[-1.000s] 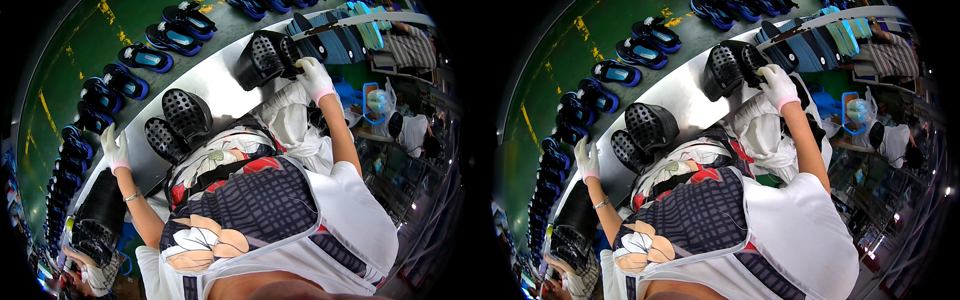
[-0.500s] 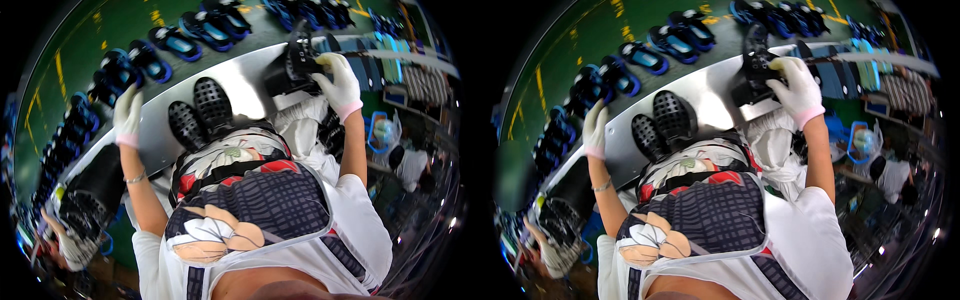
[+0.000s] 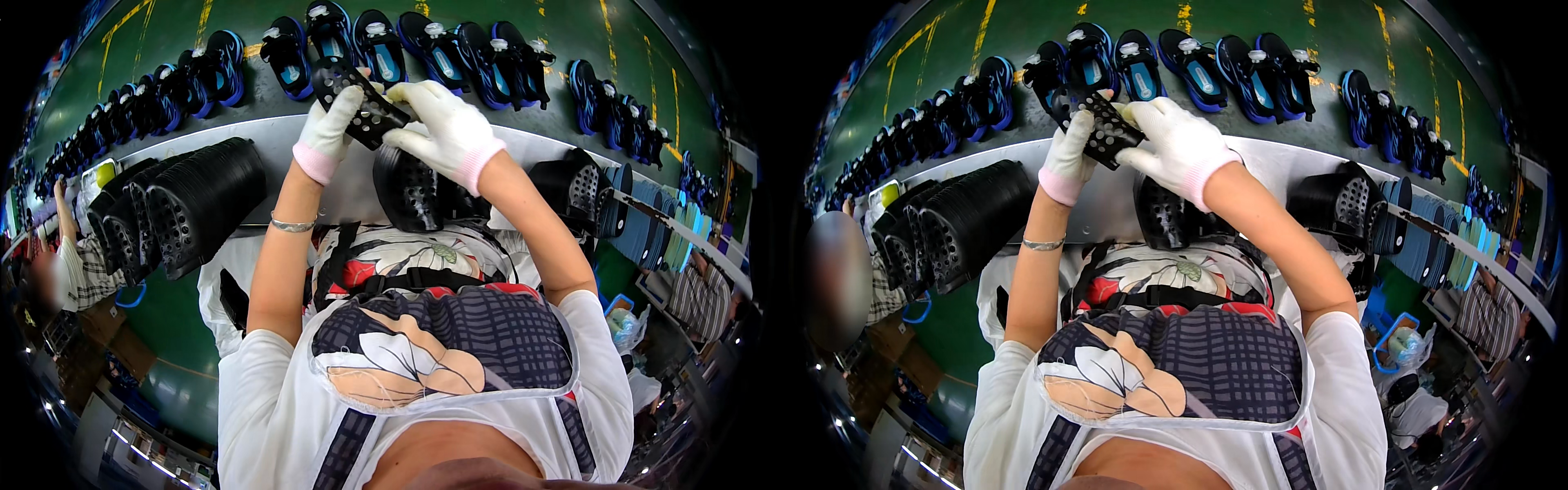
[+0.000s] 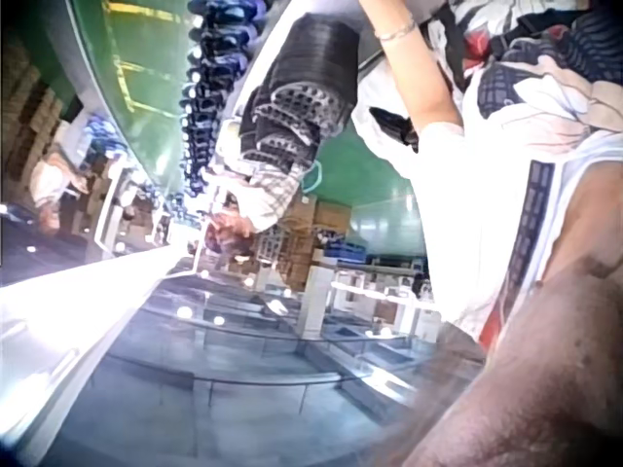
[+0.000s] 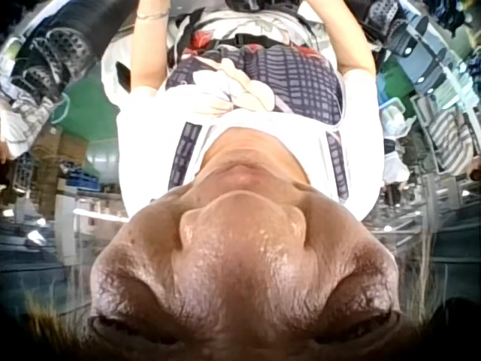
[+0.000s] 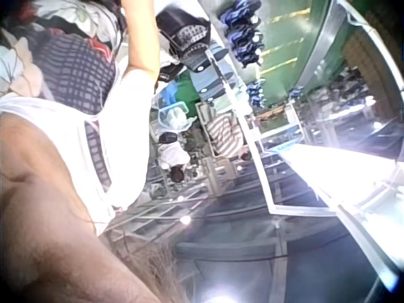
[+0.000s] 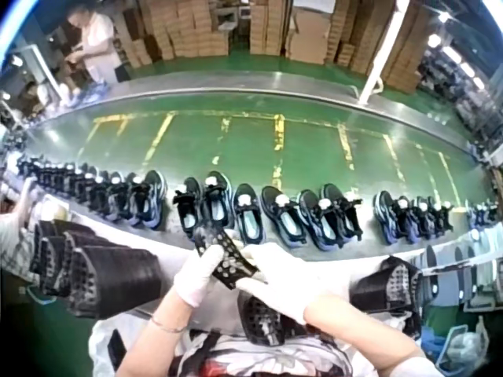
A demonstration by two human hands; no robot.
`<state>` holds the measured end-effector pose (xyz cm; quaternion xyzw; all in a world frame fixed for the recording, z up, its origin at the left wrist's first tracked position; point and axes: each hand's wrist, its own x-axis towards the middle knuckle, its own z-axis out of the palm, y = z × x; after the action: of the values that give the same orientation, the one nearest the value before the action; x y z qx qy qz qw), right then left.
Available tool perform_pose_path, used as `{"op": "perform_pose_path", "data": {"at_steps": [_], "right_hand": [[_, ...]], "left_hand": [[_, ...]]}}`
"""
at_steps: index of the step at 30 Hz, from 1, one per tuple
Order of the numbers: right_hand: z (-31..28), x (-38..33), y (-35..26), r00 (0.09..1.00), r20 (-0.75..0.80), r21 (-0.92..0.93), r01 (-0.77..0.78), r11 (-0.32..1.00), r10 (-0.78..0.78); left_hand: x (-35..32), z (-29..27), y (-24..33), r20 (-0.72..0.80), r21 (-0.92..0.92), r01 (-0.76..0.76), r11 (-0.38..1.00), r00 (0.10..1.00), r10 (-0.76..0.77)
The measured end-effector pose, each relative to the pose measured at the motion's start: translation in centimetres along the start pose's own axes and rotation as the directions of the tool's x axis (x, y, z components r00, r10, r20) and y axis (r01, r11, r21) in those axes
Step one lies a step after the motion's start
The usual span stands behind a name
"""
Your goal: The person picks up shoes from a table, turns them over by hand to check the outsoles and sides, and then places them onto a conveyor belt.
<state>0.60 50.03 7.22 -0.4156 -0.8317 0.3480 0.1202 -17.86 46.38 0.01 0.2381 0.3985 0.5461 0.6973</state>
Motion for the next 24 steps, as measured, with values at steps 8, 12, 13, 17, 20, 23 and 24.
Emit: {"op": "perform_pose_path", "data": {"at_steps": [8,12,13,17,20,23,24], "right_hand": [[2.3,3.5,-1.0,0.96,0.22,-0.183,-0.132,0.974,0.171],[3.0,4.9,-2.1,0.988,0.081,-0.195,-0.114,0.974,0.132],[3.2,5.3,-2.1,0.988,0.081,-0.183,-0.114,0.976,0.13],[4.2,7.0,-1.3,0.992,0.036,-0.138,-0.116,0.984,0.122],[5.0,8.3,-0.4,0.987,0.03,-0.052,-0.156,0.986,0.158],[4.3,9.2,0.0,0.963,0.134,-0.132,-0.218,0.967,0.235],[4.4,9.6,0.7,0.963,0.121,-0.154,-0.223,0.962,0.243]], "left_hand": [[0.1,-2.7,-0.4,-0.151,0.139,-0.128,0.982,0.977,0.149],[1.1,-3.1,-0.2,-0.231,-0.072,-0.152,0.986,0.964,0.131],[1.4,-3.4,-0.1,-0.243,-0.062,-0.122,0.991,0.964,0.104],[2.5,-3.8,1.1,-0.292,-0.008,0.009,1.0,0.956,-0.011],[3.4,-4.9,1.6,-0.294,-0.022,0.13,0.991,0.947,-0.131],[4.3,-5.9,1.0,-0.287,0.028,0.149,0.989,0.948,-0.134],[4.9,-7.1,0.1,-0.308,0.263,0.088,0.961,0.951,-0.003]]}}
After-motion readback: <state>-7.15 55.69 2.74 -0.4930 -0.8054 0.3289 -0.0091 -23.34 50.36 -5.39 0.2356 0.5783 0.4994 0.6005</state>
